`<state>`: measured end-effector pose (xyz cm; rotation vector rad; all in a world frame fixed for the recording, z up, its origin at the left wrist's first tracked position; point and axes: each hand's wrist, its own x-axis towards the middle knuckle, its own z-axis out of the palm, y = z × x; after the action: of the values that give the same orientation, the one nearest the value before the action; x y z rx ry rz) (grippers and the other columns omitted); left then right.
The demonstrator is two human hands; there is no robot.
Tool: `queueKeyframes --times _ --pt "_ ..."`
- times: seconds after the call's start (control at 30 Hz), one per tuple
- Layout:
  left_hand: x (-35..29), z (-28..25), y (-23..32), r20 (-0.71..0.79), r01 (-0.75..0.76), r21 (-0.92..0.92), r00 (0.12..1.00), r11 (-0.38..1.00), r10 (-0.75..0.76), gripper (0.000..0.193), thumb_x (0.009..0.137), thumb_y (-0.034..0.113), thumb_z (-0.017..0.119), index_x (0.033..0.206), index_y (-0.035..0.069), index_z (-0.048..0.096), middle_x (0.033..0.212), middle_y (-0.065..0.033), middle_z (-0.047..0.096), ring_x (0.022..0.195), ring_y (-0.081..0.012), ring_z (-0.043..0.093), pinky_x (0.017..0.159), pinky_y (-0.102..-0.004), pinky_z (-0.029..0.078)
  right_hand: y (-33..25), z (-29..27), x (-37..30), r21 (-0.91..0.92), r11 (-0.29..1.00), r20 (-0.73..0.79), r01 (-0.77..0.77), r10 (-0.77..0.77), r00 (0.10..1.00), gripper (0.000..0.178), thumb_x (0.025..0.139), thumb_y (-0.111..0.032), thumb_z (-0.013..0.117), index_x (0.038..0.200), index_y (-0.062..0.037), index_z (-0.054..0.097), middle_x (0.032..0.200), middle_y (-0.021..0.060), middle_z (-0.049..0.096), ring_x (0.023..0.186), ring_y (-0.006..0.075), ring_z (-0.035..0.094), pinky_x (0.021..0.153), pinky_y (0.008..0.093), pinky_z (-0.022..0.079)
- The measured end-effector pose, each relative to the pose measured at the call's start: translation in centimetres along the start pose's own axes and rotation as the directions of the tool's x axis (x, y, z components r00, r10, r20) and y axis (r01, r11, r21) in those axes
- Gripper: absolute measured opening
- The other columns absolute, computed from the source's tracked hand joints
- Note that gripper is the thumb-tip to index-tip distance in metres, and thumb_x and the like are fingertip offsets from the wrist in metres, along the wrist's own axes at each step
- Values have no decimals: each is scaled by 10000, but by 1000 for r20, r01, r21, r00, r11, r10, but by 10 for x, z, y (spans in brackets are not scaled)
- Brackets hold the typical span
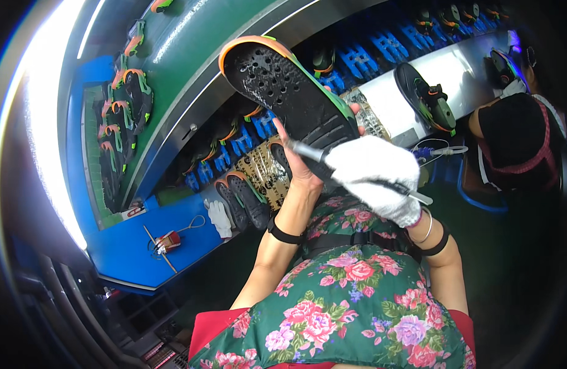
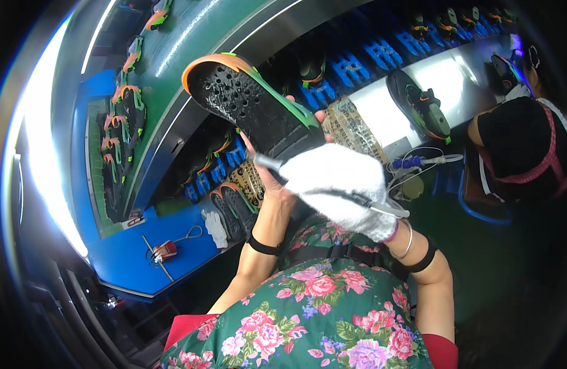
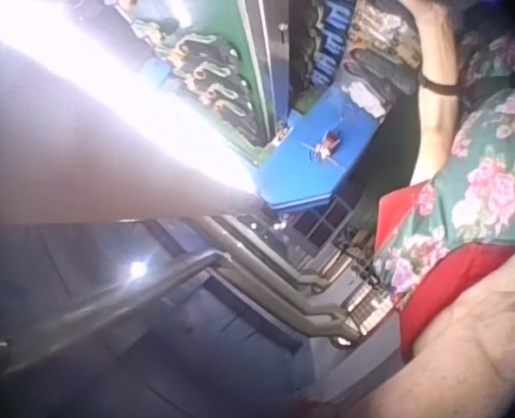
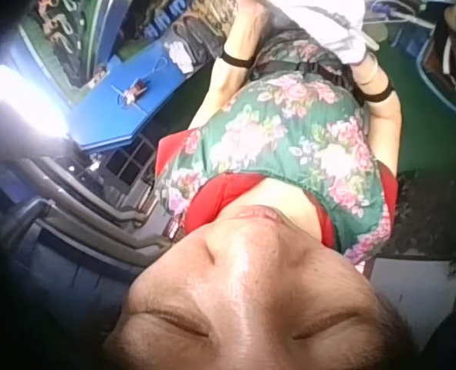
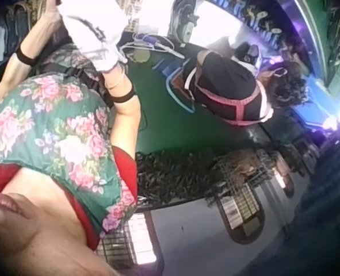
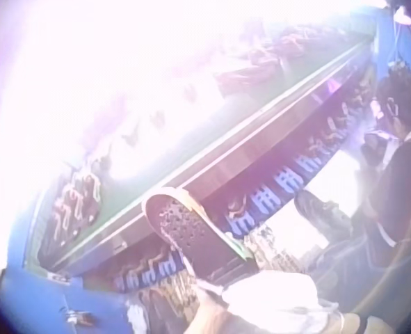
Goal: Applying glue or primer to the bottom of shoe soles using a brush on a production line.
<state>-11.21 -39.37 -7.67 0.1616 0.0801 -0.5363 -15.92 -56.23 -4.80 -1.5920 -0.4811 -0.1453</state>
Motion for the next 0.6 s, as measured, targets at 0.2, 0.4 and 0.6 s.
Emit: queueKeyframes --times 0.2,0.4,0.6 --pt "3 3 2 -80 4 -28 997 1000 -6 906 880 816 477 1539 203 368 1450 -327 467 1156 -527 584 949 -621 534 -10 6 4 -114 969 21 221 -220 975 281 799 -8 756 1069 -84 776 1043 92 766 999 311 725 874 400 576" --pt "6 3 0 -19 -73 91 997 993 75 1017 862 866 406 1536 105 373 1422 -270 516 1230 -455 574 965 -615 520 -5 -7 1 -110 981 -47 158 -164 985 230 777 -17 776 999 -77 788 997 119 768 937 299 739 827 384 586" --pt "6 1 -1 0 -121 -15 993 993 121 1024 884 845 397 1562 81 335 1529 -239 422 1318 -443 504 1012 -635 476 -7 -9 -3 131 984 40 120 -127 991 186 778 -59 807 956 -111 795 989 89 776 918 270 745 802 381 590"
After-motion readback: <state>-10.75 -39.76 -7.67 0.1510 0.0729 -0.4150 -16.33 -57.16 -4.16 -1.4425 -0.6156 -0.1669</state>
